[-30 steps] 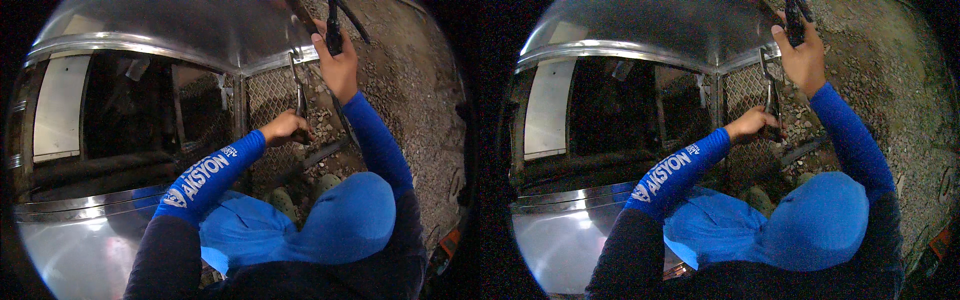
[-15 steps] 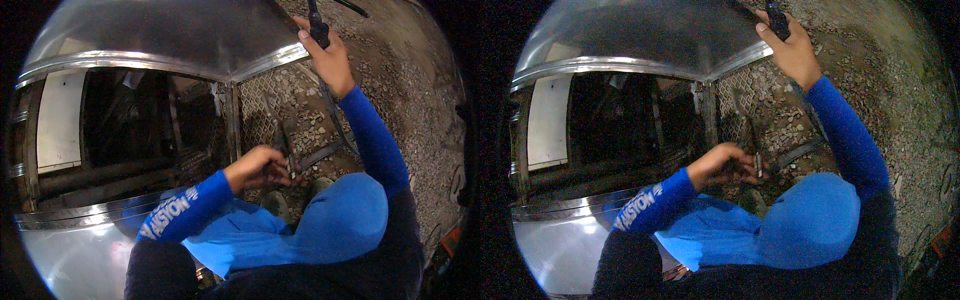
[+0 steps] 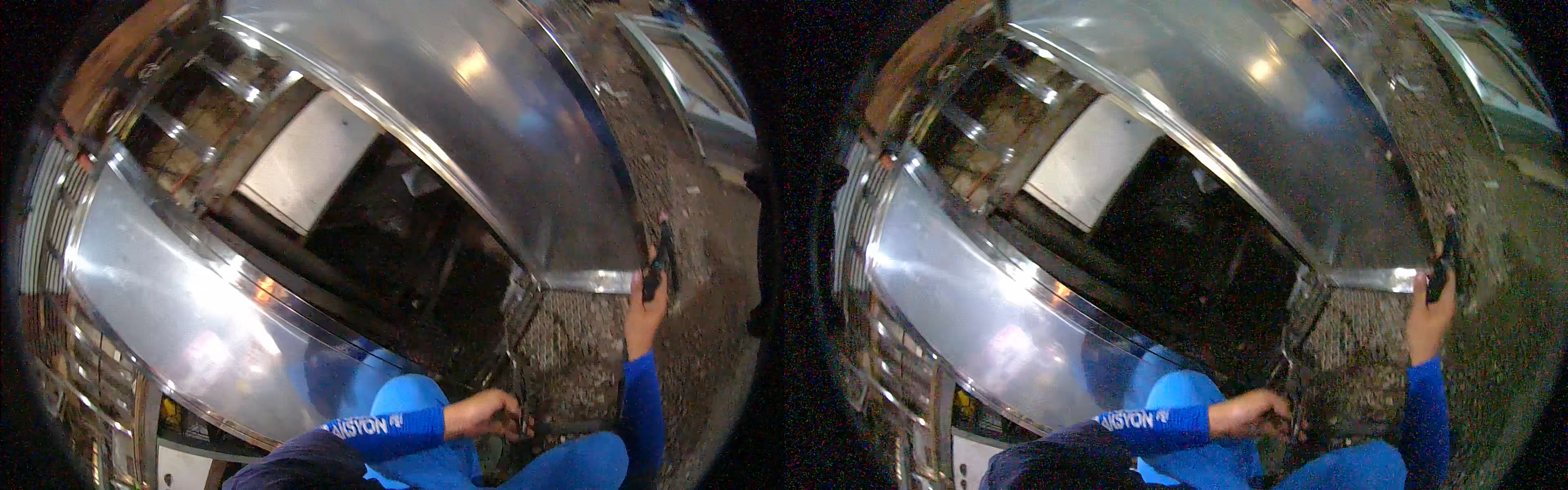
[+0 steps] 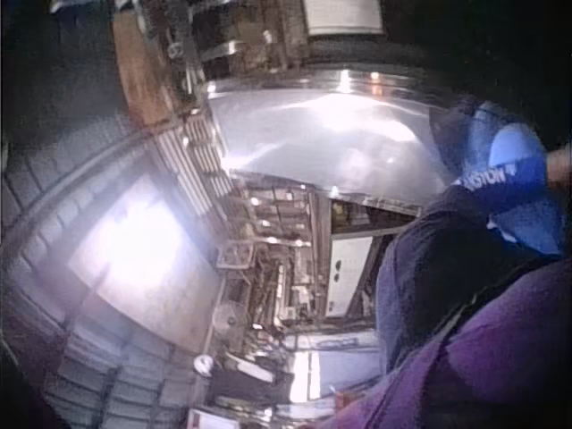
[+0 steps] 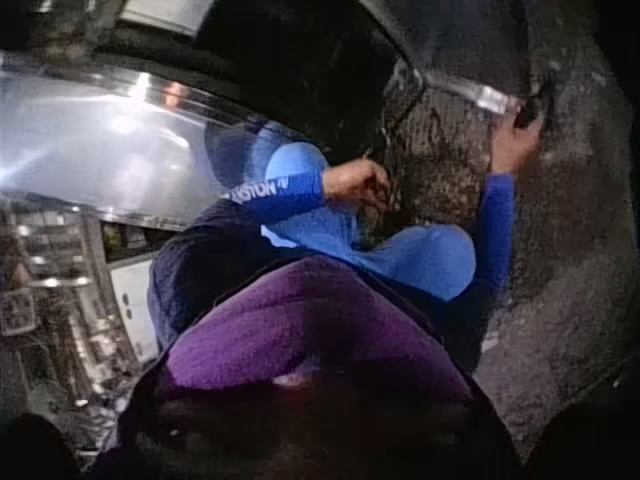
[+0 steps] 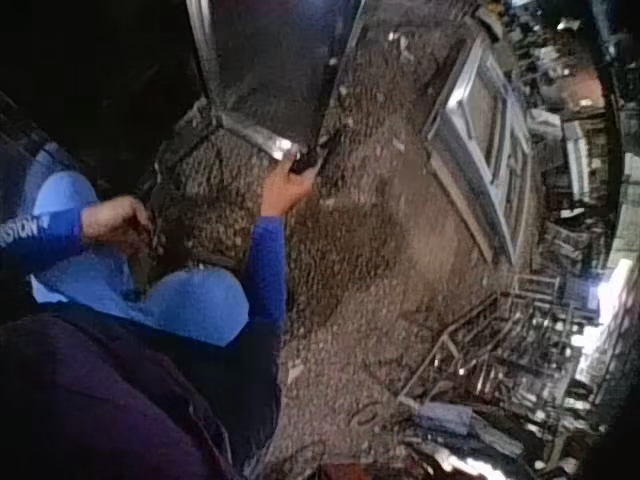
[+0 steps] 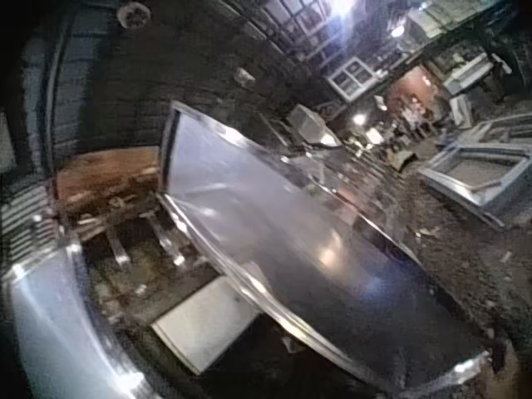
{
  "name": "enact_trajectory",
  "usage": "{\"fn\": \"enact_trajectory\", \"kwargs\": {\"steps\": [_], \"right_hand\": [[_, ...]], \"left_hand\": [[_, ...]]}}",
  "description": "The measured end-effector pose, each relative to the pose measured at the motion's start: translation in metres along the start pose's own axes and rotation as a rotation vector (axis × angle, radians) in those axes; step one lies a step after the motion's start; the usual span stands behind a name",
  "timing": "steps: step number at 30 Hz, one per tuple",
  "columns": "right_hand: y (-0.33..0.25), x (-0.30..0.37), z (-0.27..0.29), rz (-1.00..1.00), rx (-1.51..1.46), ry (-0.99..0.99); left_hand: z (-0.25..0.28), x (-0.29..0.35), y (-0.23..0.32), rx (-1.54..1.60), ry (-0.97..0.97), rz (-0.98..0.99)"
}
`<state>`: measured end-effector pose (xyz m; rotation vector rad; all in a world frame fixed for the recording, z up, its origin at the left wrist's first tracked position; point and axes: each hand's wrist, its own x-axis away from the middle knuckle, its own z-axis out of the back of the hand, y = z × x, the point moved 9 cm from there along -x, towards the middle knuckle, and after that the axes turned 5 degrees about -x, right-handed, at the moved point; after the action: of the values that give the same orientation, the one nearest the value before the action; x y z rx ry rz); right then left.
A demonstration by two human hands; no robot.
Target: The person uses a welding torch to join metal frame pieces together. They hold the frame with one hand and apply the torch with the other, creating welds along the seams. The person repositions the frame and continues welding different sections.
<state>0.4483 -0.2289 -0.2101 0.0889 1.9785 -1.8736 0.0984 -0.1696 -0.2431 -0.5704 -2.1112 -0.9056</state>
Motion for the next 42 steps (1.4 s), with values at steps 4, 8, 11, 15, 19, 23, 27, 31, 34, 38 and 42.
{"fn": "enact_trajectory", "kwargs": {"steps": [4, 8, 11, 15, 19, 23, 27, 31, 34, 38, 42], "right_hand": [[-0.006, -0.020, -0.016, 0.069, 0.109, 0.050], [-0.006, -0.002, -0.028, -0.189, 0.065, -0.093], [-0.004, 0.004, -0.018, -0.197, 0.098, -0.055], [0.012, 0.014, -0.018, -0.143, -0.102, -0.035], [-0.024, 0.016, -0.018, -0.032, -0.112, -0.055], [-0.006, 0.018, -0.020, -0.130, -0.091, -0.050], [-0.038, 0.032, -0.033, -0.168, -0.168, -0.040], [-0.021, 0.035, -0.031, -0.329, -0.198, -0.032], [-0.092, 0.022, -0.039, -0.195, -0.298, 0.123], [-0.110, 0.018, -0.052, -0.361, -0.411, 0.223], [-0.142, -0.007, -0.074, -0.590, -0.536, 0.235]], "left_hand": [[-0.008, 0.001, 0.007, -0.017, -0.081, -0.034], [-0.018, -0.003, -0.001, 0.063, -0.178, -0.079], [-0.027, -0.004, 0.012, 0.052, -0.177, -0.085], [-0.019, -0.022, 0.001, 0.037, -0.143, -0.063], [-0.021, -0.024, 0.005, -0.007, -0.112, -0.036], [-0.026, -0.025, 0.006, 0.051, -0.135, 0.014], [-0.032, -0.018, 0.010, -0.147, -0.274, -0.195], [-0.062, -0.016, 0.003, -0.350, -0.228, -0.207], [-0.096, 0.020, 0.020, -0.944, -0.207, -0.564], [-0.071, 0.017, -0.052, -0.425, -0.054, -0.275], [-0.080, 0.103, -0.037, 0.174, 0.023, 0.135]]}}
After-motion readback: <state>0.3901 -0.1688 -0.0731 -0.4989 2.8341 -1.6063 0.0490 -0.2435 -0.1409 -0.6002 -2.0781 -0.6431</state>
